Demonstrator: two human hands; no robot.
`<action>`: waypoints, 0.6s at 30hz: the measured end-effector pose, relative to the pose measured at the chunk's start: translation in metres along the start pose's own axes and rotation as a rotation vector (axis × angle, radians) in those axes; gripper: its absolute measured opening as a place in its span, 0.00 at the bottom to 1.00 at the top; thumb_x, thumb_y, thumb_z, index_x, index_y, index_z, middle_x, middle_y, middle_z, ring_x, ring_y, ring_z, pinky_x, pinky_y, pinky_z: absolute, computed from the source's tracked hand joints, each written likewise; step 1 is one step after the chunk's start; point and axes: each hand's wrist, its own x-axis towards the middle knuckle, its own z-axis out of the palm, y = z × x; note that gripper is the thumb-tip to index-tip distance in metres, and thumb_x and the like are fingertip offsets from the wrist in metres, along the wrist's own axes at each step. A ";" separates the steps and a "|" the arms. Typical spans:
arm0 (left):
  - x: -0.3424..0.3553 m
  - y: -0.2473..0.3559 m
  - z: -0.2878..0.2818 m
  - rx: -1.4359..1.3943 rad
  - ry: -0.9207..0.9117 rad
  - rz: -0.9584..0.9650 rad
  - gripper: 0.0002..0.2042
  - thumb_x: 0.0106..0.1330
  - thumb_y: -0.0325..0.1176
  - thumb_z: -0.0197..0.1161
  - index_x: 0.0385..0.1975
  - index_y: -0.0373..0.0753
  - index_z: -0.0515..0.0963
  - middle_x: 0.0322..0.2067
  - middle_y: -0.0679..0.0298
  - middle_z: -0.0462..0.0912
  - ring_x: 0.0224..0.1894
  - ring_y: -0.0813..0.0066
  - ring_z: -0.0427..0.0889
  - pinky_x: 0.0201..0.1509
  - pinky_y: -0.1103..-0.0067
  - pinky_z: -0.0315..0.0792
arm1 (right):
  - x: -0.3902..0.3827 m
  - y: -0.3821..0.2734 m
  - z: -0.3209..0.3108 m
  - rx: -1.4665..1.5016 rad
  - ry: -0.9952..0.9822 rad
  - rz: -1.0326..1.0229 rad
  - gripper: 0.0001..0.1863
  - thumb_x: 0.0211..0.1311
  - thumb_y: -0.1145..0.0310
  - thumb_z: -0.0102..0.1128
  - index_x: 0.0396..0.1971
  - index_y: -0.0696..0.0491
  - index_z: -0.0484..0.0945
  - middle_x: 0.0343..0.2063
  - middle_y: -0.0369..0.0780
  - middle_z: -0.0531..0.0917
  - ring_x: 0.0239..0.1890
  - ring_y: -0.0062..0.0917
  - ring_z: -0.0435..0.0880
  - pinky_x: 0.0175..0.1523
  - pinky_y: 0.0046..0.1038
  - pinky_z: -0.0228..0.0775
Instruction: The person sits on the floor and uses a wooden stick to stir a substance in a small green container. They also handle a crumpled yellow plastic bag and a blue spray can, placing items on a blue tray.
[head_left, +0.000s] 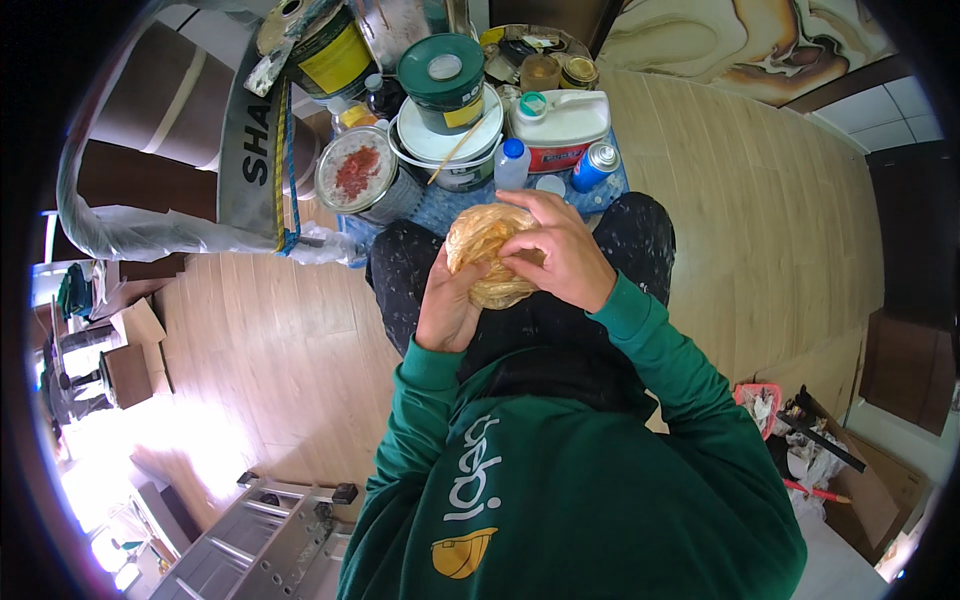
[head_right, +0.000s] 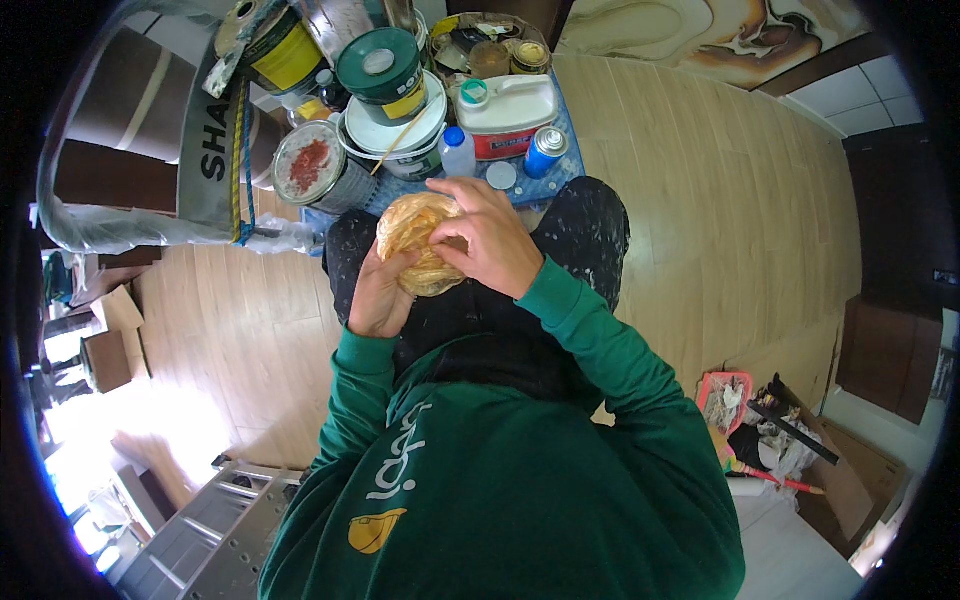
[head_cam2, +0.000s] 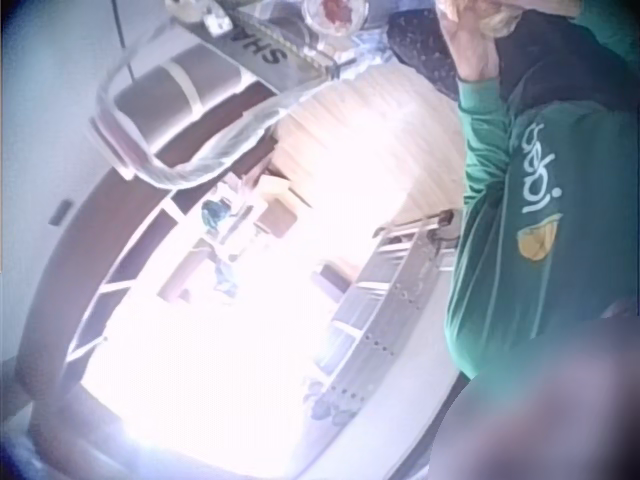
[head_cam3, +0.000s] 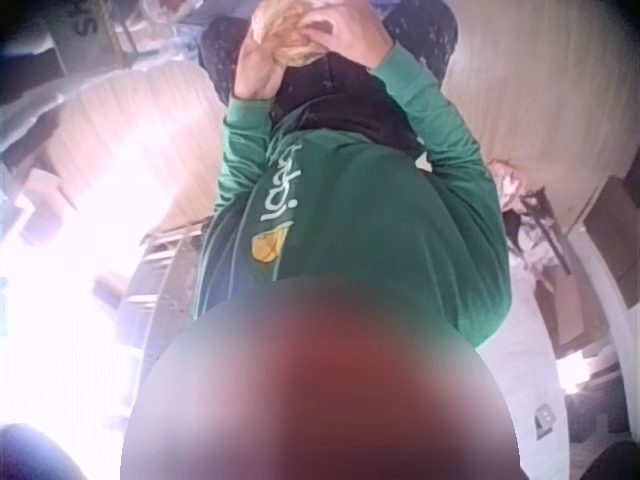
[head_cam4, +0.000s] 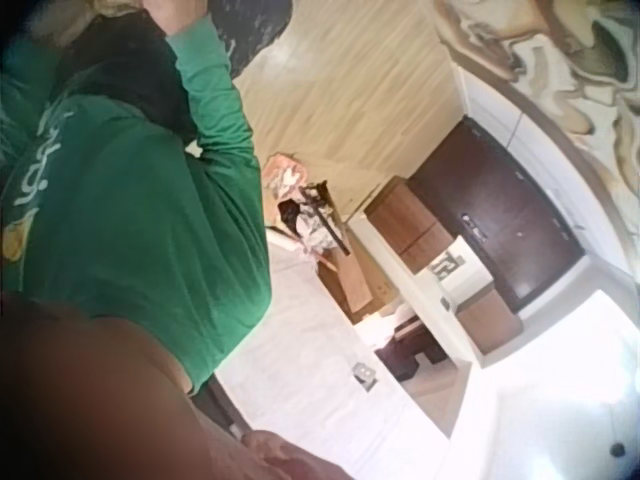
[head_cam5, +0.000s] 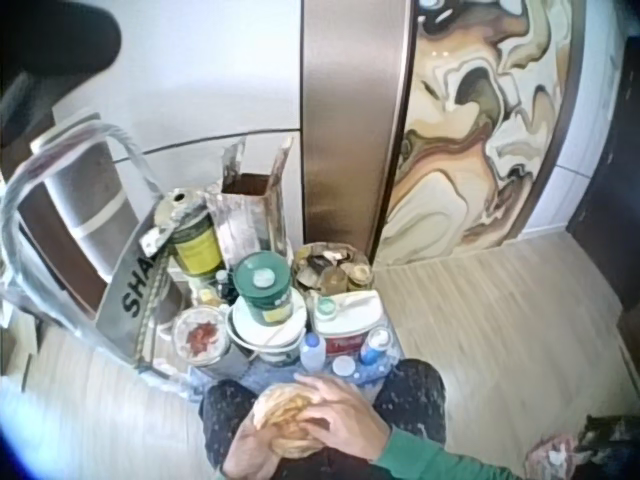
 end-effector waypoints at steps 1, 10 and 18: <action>0.001 0.000 0.000 -0.006 0.011 -0.010 0.27 0.72 0.15 0.53 0.71 0.33 0.64 0.63 0.54 0.77 0.65 0.63 0.79 0.70 0.67 0.75 | 0.000 0.001 0.000 0.020 -0.003 0.010 0.08 0.53 0.71 0.77 0.35 0.52 0.91 0.68 0.42 0.77 0.69 0.42 0.72 0.73 0.42 0.62; 0.014 0.002 -0.004 -0.053 -0.034 0.037 0.27 0.71 0.15 0.53 0.71 0.33 0.64 0.63 0.54 0.77 0.65 0.62 0.79 0.71 0.66 0.75 | 0.009 0.013 0.001 0.222 0.006 0.083 0.08 0.59 0.69 0.76 0.37 0.54 0.90 0.67 0.47 0.77 0.67 0.41 0.76 0.72 0.38 0.65; 0.029 0.003 -0.004 -0.071 0.006 0.072 0.27 0.70 0.14 0.51 0.70 0.32 0.65 0.63 0.53 0.78 0.65 0.60 0.80 0.70 0.65 0.75 | 0.052 0.016 -0.025 0.271 0.019 0.081 0.09 0.62 0.67 0.76 0.37 0.55 0.91 0.66 0.43 0.77 0.66 0.32 0.77 0.70 0.34 0.67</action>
